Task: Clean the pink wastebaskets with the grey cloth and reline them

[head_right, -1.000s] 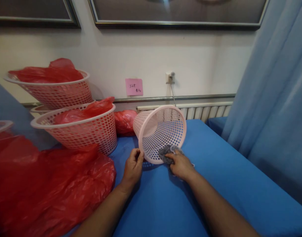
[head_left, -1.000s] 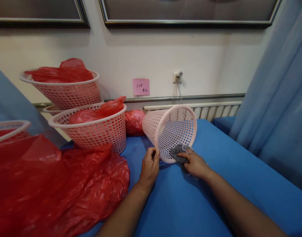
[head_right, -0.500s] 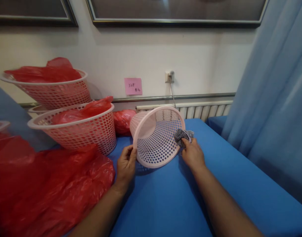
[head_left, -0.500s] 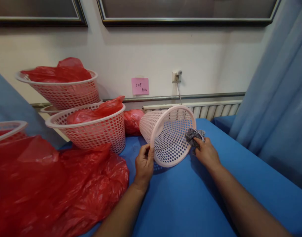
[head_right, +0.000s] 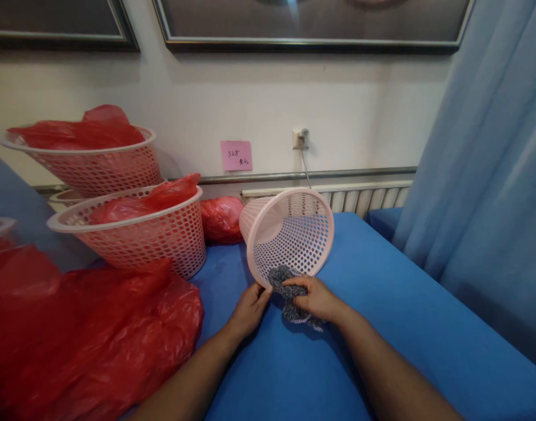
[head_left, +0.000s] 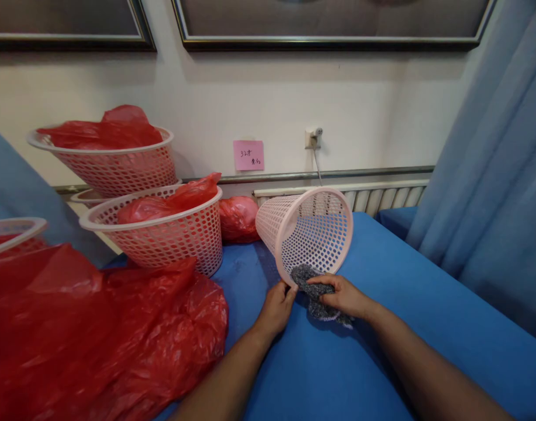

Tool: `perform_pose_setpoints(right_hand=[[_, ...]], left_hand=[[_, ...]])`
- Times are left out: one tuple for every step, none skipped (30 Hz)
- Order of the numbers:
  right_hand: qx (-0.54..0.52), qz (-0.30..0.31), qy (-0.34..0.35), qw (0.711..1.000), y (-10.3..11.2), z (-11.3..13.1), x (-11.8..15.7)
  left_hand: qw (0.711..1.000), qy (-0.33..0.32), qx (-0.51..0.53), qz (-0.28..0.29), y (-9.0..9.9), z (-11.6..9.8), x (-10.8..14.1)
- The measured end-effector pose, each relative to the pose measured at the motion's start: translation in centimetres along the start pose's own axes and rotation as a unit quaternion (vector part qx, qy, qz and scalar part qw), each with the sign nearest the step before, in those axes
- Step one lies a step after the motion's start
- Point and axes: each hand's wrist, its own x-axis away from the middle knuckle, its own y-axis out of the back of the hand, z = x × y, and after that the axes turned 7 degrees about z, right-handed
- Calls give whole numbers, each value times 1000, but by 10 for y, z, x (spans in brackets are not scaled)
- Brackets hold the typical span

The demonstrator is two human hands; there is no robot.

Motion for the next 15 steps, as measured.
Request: perform_pose_setpoints(right_hand=[[40, -21, -16, 999, 1, 0, 0], [84, -50, -36, 995, 4, 0, 0], [125, -85, -58, 987, 8, -1, 0], [155, -120, -79, 977, 15, -2, 0], [173, -152, -98, 968, 22, -3, 1], [182, -181, -116, 960, 30, -4, 1], [195, -213, -134, 948, 38, -4, 2], [210, -244, -151, 935, 44, -4, 2], [226, -267, -162, 923, 49, -4, 3], [240, -274, -166, 916, 50, -3, 3], [252, -266, -161, 916, 49, -1, 4], [260, -245, -150, 922, 45, 2, 4], [265, -216, -134, 930, 39, 5, 5], [261, -179, -110, 942, 31, 8, 6], [248, -138, -80, 956, 22, 12, 7]], left_hand=[[1000, 0, -4, -15, 4, -1, -1], [999, 0, -8, -34, 8, -3, -3], [998, -2, -10, -56, 12, -6, -3], [997, -5, -10, -78, 16, -9, -4], [995, -10, -8, -98, 19, -12, -4], [993, -16, -6, -113, 21, -15, -3], [992, -23, -4, -124, 22, -17, -2], [991, -30, -2, -131, 23, -20, -1], [990, -36, -2, -135, 24, -22, 0], [990, -42, -3, -137, 24, -23, 1], [989, -48, -4, -139, 24, -25, 1], [989, -52, -6, -140, 23, -26, 2], [988, -56, -7, -140, 23, -27, 3], [988, -59, -9, -141, 23, -29, 3], [988, -62, -11, -142, 23, -30, 3]])
